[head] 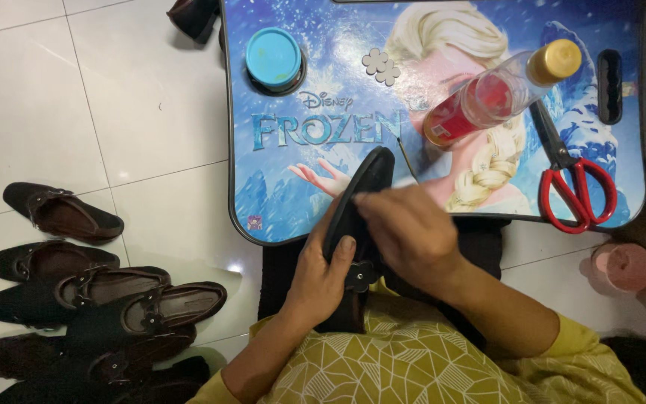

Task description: The person sits on the floor with a small lap desk and applies glue from a bottle using a small stick to the strap and edge areas of black shoe uppers, then presses the strap and flower decoration onto the shoe. They finish one shoe, set it with a pile of completed shoes on the floor, and pick up the next shoe to repeat the gluing and pressing.

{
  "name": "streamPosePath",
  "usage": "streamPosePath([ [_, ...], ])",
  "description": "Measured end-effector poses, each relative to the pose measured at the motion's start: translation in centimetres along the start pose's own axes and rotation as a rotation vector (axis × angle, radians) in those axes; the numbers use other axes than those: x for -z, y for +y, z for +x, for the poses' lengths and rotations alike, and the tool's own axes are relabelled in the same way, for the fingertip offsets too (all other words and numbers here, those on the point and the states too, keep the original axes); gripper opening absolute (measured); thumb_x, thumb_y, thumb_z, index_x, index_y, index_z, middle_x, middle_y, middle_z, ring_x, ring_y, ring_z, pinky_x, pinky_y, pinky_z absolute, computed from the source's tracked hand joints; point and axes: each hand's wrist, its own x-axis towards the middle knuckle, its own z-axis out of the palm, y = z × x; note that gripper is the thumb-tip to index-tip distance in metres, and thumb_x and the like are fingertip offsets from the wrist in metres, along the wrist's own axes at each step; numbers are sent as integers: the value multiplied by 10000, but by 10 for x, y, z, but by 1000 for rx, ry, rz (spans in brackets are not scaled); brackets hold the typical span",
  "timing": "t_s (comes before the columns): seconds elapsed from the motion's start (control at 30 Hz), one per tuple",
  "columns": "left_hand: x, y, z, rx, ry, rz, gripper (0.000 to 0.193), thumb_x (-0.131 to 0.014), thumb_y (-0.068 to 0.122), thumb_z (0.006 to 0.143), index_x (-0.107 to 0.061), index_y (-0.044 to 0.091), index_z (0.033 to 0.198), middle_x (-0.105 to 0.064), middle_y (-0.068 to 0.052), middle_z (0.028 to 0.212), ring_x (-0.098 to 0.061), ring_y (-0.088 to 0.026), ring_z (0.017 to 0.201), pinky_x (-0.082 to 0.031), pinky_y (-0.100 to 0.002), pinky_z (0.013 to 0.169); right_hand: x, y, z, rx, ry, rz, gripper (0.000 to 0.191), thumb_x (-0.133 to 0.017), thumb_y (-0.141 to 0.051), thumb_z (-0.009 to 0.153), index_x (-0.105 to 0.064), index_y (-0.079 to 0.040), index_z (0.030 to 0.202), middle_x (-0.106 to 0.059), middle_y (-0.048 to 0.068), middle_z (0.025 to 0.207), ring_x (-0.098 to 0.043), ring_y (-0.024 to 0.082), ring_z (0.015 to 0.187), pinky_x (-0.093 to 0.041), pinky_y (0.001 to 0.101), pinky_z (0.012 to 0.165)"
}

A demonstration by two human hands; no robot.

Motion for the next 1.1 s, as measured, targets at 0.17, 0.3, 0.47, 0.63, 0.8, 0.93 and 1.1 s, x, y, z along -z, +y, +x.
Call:
streamPosePath([
  [0.17, -1, -1, 2, -6, -3, 7, 727, -474, 484, 1061, -389, -56, 1540, -516, -256, 1525, -479, -353, 1457, -347, -415, 1192, -9, 11, -4, -122, 144, -62, 247, -792, 89, 930, -699, -14, 1133, -682, 124, 1010, -665, 268, 873, -540, 345, 760],
  [0.3, -1, -6, 1, 7, 13, 13, 735, -483, 491, 1054, -392, -55, 1538, -518, -251, 1525, -483, -343, 1455, -355, -406, 1186, -14, 7, -12, -114, 95, 22, 256, -773, 97, 895, -697, 17, 1126, -680, 131, 975, -657, 253, 811, -536, 337, 722],
  [0.47, 0, -27, -2, 35, 5, -22, 717, -473, 477, 1058, -401, -59, 1529, -542, -242, 1505, -509, -326, 1430, -367, -399, 1180, -14, 16, -16, -41, 72, -43, 251, -774, 87, 874, -711, 8, 1104, -685, 138, 968, -661, 295, 847, -531, 365, 754],
  [0.63, 14, -60, 13, 279, 136, -283, 799, -308, 584, 1082, -421, -104, 1472, -485, -192, 1555, -425, -277, 1472, -319, -372, 1203, -6, 61, -19, -464, 143, 211, 133, -744, 35, 990, -733, 25, 1122, -678, 96, 996, -647, 151, 877, -493, 271, 741],
  [0.8, 25, -73, 8, 288, -89, -1146, 841, -296, 665, 1045, -425, -35, 1494, -539, -201, 1471, -556, -302, 1356, -424, -433, 1186, -6, 43, -46, -498, 25, 451, 144, -705, 40, 1012, -717, 31, 1155, -672, 67, 1086, -616, 101, 934, -469, 227, 812],
  [0.93, 22, -78, 2, 85, -366, -1568, 936, -375, 741, 1035, -523, -93, 1433, -607, -251, 1388, -614, -340, 1292, -438, -449, 1165, -13, 20, -53, -689, -12, 719, 180, -692, 29, 975, -685, 8, 1154, -700, 57, 1081, -661, 79, 955, -527, 220, 855],
  [1.1, 9, -94, -11, 140, -167, -1687, 587, -482, 457, 1139, -536, -67, 1397, -635, -187, 1341, -636, -287, 1249, -483, -408, 1159, -13, -1, -56, -465, -140, 569, 149, -731, 46, 933, -720, 25, 1079, -714, 106, 1035, -659, 145, 900, -496, 266, 782],
])
